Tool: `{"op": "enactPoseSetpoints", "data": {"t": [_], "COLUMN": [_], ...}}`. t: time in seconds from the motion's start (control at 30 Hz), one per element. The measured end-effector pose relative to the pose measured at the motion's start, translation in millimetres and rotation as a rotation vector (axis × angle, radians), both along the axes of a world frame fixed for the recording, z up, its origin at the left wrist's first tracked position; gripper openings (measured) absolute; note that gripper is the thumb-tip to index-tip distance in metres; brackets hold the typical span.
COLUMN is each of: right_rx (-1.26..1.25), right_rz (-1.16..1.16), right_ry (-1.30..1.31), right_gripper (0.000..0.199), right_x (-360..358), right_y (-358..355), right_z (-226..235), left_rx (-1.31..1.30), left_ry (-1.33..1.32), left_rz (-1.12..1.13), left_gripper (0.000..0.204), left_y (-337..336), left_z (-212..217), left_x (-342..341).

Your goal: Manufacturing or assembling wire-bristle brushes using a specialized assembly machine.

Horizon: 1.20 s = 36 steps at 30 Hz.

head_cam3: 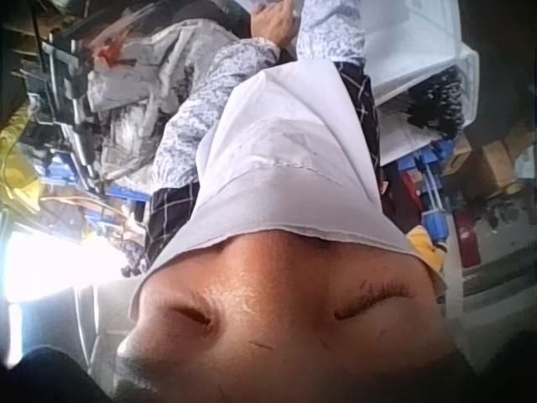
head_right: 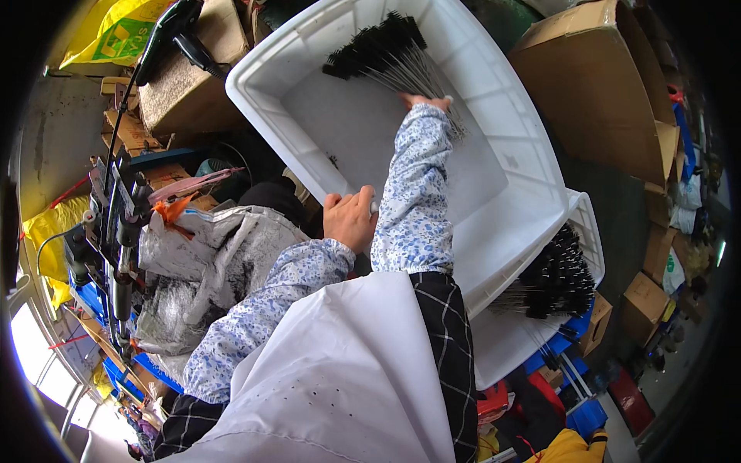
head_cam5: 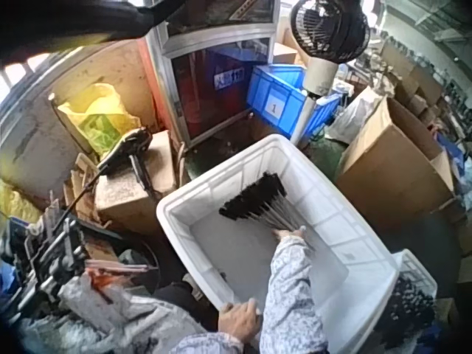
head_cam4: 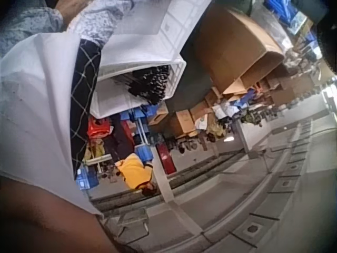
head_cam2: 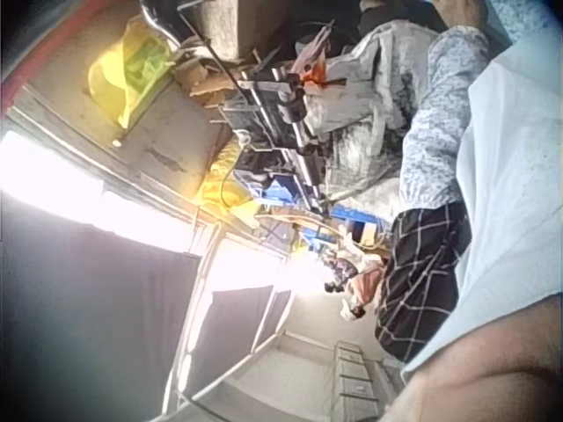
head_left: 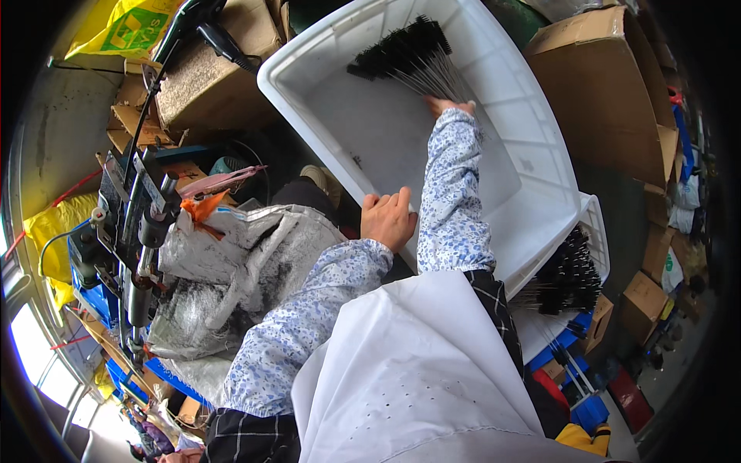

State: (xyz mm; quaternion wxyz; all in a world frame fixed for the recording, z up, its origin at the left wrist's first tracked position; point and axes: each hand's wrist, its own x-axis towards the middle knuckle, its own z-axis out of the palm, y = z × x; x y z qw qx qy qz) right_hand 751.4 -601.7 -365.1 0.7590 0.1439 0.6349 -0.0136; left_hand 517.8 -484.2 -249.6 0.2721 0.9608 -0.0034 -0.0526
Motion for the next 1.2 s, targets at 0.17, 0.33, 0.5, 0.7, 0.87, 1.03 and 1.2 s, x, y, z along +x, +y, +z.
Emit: {"op": "enactPoseSetpoints", "data": {"t": [0.17,0.33,0.5,0.7,0.87,1.03,1.2], "right_rx": [-0.364,-0.264,0.377,0.072,-0.254,-0.376,-0.328], "right_rz": [0.143,0.41,0.596,0.93,1.001,1.198,1.437], "right_ry": [-0.375,-0.632,-0.844,-0.989,-0.905,-0.97,-1.312], "right_gripper": [0.062,0.07,0.089,0.035,0.023,0.021,0.026], "right_x": [18,-28,-56,-95,-128,-162,-210], "right_y": [-11,28,19,-4,4,62,142], "right_z": [-65,-32,0,16,68,136,204], "left_rx": [-0.032,-0.134,-0.522,-0.967,-1.124,-1.151,-0.823], "left_ry": [-0.068,0.046,0.049,0.188,-0.032,-0.398,-0.393], "left_rz": [-0.063,-0.01,0.061,0.123,0.623,1.21,1.843], "left_gripper": [0.023,0.028,0.037,0.033,0.031,0.019,0.021], "left_y": [-7,8,32,148,197,240,315], "left_z": [3,10,52,178,203,177,114], "left_x": [3,-4,-40,-211,-368,-513,-672]}}
